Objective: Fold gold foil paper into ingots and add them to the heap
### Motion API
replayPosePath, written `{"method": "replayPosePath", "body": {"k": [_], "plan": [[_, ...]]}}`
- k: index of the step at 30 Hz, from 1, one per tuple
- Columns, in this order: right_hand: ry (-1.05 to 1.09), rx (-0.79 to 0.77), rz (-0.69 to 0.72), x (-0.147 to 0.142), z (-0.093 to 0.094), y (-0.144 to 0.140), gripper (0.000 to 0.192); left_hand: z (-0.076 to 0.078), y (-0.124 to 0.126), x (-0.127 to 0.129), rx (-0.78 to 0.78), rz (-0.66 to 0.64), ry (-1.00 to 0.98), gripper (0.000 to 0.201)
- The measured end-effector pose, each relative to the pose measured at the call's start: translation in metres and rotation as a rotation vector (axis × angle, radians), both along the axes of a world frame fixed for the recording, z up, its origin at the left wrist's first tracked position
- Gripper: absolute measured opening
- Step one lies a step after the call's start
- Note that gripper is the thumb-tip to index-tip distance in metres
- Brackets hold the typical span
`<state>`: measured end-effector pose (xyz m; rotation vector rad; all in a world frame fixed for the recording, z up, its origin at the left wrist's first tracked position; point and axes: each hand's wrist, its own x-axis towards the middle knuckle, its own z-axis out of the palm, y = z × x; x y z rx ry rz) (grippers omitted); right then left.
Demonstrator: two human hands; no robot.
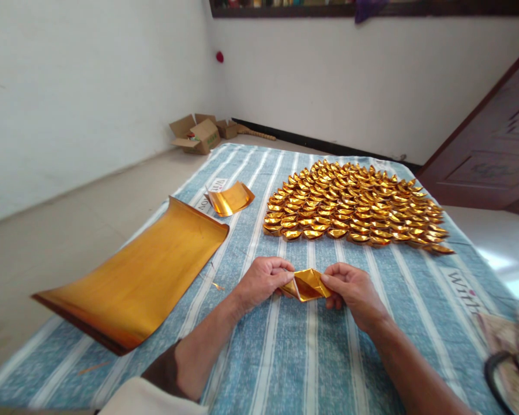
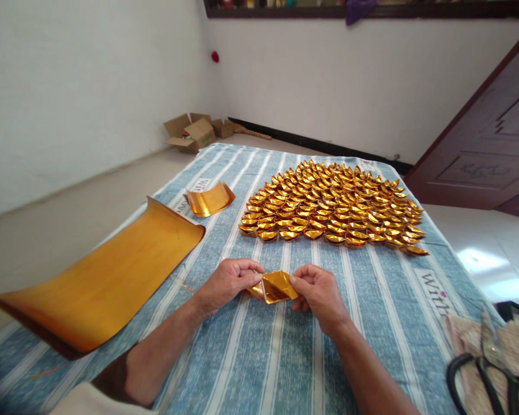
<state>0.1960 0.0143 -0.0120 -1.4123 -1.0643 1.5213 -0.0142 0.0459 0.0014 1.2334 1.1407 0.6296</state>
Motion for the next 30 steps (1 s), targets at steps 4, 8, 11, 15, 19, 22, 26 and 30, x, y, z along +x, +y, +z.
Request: {"method": "replayPosePath", "body": {"k": [4,8,11,15,19,22,26,30], "plan": [[-0.013,0.004,0.007,-0.0002,0.0005,-0.0001,0.034,-0.0011,0.0001,-0.0002,-0.006,0.002,-0.013,0.023],[-0.012,0.005,0.011,0.0002,0.0001,-0.0005,0.034,-0.0017,-0.0008,-0.0005,-0.006,0.001,-0.017,0.021],[-0.003,0.003,0.006,-0.0003,0.0003,-0.0007,0.034,-0.0008,-0.0014,-0.0002,-0.007,0.008,-0.033,0.021],[-0.006,0.020,-0.018,-0.0026,0.0025,-0.0011,0.033,0.0007,-0.0014,0.0004,-0.009,0.009,-0.048,0.022],[-0.013,0.025,-0.025,-0.0040,0.0042,-0.0019,0.032,0.0007,-0.0010,0.0003,-0.006,0.010,-0.046,0.022],[-0.018,0.026,-0.027,-0.0042,0.0038,-0.0019,0.031,0.0017,-0.0013,0.0005,0.002,0.011,-0.051,0.021],[-0.026,0.029,-0.021,-0.0048,0.0021,-0.0011,0.030,0.0039,-0.0027,0.0018,-0.013,0.031,-0.064,0.020],[-0.019,0.040,-0.037,-0.0065,-0.0002,0.0001,0.029,0.0037,-0.0038,0.0024,-0.008,0.036,-0.081,0.020]]}}
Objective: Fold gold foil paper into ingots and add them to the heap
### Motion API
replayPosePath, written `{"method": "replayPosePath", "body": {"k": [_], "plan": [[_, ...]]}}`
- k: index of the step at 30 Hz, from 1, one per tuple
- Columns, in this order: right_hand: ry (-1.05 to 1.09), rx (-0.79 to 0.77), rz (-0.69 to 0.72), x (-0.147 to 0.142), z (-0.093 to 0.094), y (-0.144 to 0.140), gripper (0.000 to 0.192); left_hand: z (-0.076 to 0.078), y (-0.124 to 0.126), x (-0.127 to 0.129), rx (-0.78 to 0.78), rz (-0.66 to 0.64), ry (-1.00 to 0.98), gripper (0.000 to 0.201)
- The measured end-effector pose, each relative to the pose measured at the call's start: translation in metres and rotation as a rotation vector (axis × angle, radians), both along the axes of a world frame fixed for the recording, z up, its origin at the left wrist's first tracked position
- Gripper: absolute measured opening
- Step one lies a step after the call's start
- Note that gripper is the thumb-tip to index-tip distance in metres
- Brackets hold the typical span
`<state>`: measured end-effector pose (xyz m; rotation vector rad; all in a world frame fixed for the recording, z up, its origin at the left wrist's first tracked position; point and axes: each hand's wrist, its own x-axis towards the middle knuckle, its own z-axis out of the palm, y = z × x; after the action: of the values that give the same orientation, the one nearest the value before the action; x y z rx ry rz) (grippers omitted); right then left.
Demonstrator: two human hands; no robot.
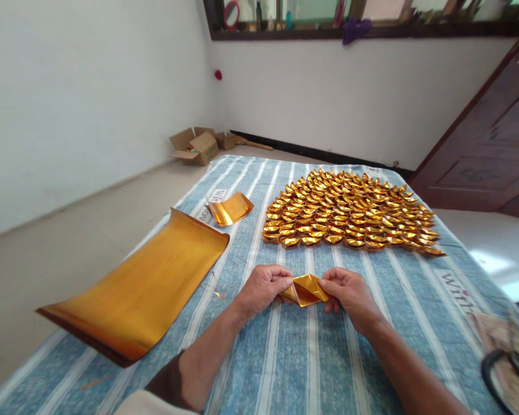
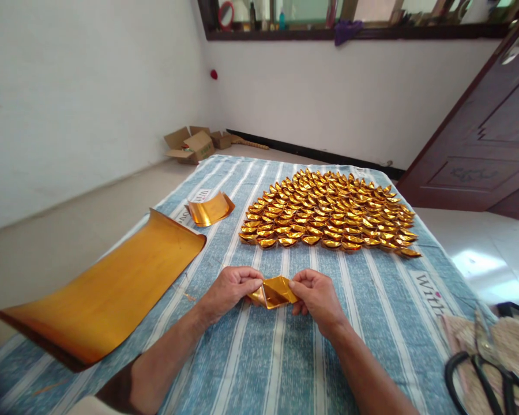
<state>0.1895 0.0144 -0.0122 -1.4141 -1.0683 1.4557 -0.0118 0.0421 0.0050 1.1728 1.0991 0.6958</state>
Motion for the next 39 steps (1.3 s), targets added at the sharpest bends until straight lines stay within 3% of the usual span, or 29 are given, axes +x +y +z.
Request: {"method": "replayPosePath", "body": {"k": [14,19,24,31,39], "plan": [[-0.256,0.229,-0.006,-0.010,-0.008,0.004,0.018,-0.012,0.003,-0.004,0.266,-0.050,0.189,0.026],[-0.364,0.271,-0.015,-0.012,-0.011,0.006,0.019,-0.010,0.009,-0.007,0.453,-0.095,0.345,0.022],[-0.664,0.381,-0.046,-0.014,-0.017,0.007,0.019,-0.009,0.014,-0.008,0.698,-0.138,0.544,0.018],[-1.160,0.548,-0.075,-0.023,-0.022,-0.006,0.023,-0.021,0.011,0.000,0.910,-0.165,0.824,0.021],[-1.440,0.678,-0.086,-0.024,-0.028,-0.010,0.025,-0.028,0.003,0.008,1.062,-0.141,1.048,0.017]]}}
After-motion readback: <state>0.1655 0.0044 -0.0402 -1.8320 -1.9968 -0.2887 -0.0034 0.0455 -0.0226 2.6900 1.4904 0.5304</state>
